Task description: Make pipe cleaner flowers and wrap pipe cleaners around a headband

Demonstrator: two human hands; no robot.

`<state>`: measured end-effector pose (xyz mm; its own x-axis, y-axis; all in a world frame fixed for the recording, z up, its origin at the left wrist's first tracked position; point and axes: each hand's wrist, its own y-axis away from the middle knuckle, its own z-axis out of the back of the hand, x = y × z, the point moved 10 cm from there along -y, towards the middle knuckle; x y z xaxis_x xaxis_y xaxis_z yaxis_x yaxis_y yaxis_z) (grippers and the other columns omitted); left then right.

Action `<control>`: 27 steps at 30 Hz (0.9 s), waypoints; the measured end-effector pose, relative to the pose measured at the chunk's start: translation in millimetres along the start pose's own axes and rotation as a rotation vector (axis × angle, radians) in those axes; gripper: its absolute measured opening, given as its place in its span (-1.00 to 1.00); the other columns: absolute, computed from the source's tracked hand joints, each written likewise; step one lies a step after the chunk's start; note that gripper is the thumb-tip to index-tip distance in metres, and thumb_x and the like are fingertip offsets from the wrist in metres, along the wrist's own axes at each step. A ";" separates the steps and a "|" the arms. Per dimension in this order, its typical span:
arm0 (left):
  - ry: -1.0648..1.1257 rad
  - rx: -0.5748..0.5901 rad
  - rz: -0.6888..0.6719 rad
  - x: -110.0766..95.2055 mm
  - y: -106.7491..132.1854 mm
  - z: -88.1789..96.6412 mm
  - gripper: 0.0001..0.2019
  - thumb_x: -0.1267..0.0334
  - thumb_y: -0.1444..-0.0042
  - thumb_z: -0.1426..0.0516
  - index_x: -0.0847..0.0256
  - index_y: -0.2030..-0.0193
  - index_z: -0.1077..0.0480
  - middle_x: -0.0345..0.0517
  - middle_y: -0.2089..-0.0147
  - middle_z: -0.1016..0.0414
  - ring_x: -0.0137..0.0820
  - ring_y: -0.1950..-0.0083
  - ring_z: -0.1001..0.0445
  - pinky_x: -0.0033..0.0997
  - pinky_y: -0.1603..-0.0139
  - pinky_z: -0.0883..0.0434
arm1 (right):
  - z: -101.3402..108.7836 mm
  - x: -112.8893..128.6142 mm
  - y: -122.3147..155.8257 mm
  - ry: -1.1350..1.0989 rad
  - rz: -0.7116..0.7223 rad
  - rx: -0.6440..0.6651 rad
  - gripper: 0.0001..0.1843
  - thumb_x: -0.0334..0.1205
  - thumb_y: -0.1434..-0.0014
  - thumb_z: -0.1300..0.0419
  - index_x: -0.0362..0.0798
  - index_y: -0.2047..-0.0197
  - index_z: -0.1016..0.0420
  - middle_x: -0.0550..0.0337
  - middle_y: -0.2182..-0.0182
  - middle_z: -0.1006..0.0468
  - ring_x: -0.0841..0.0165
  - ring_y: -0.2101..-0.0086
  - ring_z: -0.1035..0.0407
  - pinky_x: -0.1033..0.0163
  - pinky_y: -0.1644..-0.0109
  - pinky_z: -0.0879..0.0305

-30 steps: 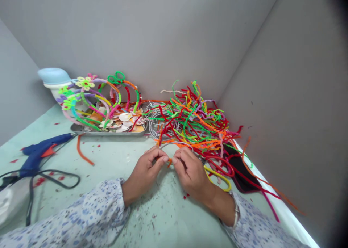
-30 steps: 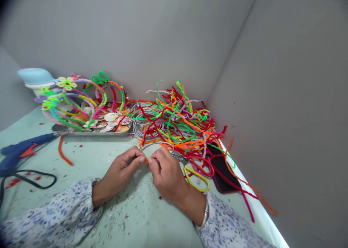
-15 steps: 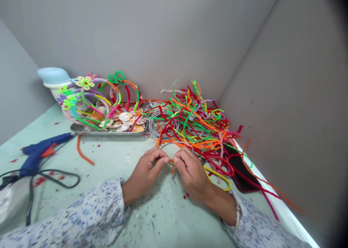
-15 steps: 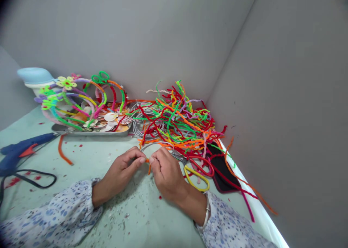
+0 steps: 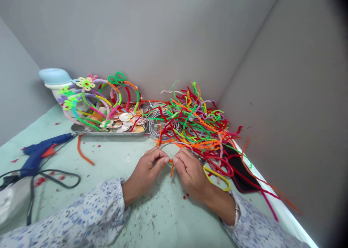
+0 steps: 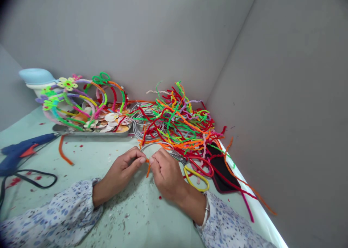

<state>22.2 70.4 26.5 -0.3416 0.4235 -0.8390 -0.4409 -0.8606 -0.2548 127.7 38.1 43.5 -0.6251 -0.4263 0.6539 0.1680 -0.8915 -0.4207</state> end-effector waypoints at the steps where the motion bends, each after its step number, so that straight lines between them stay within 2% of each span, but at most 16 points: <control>1: -0.003 -0.001 -0.003 -0.8 0.5 0.2 -0.79 0.19 -0.22 -0.02 0.22 0.36 -0.37 -0.17 0.37 -0.37 -0.37 0.27 -0.35 -0.41 0.19 -0.28 | 0.6 -0.2 -0.1 -0.012 0.001 -0.005 -0.72 -0.29 -0.31 0.11 -0.02 0.46 -0.17 0.24 0.47 -0.24 0.35 0.39 -0.19 0.23 0.31 -0.12; 11: -0.020 -0.004 -0.068 -11.8 1.2 2.0 -0.80 0.21 -0.24 0.00 0.19 0.36 -0.36 -0.15 0.36 -0.39 -0.34 0.24 -0.34 -0.37 0.15 -0.25 | 2.4 -2.6 0.4 -0.114 0.005 -0.031 -0.73 -0.29 -0.30 0.08 -0.03 0.45 -0.21 0.26 0.49 -0.24 0.37 0.42 -0.20 0.24 0.33 -0.13; 19: -0.017 0.014 -0.036 -7.0 -1.3 0.4 -0.79 0.22 -0.25 0.00 0.19 0.34 -0.38 -0.14 0.34 -0.40 -0.33 0.22 -0.33 -0.35 0.14 -0.23 | 0.0 -5.4 -3.1 -0.111 -0.009 -0.015 -0.73 -0.28 -0.30 0.08 -0.03 0.45 -0.21 0.25 0.48 -0.25 0.36 0.41 -0.20 0.24 0.33 -0.11; 27: -0.027 0.032 -0.062 -15.1 -1.4 -0.2 -0.77 0.23 -0.26 0.02 0.20 0.36 -0.37 -0.14 0.36 -0.38 -0.33 0.23 -0.32 -0.32 0.14 -0.20 | -0.4 -8.1 -2.1 -0.184 -0.028 0.006 -0.72 -0.27 -0.30 0.09 -0.03 0.46 -0.18 0.26 0.49 -0.22 0.38 0.43 -0.19 0.26 0.36 -0.09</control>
<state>28.2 65.2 39.5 -0.3346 0.4832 -0.8090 -0.4879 -0.8233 -0.2900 132.1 43.5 38.9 -0.4800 -0.4213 0.7695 0.1568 -0.9042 -0.3973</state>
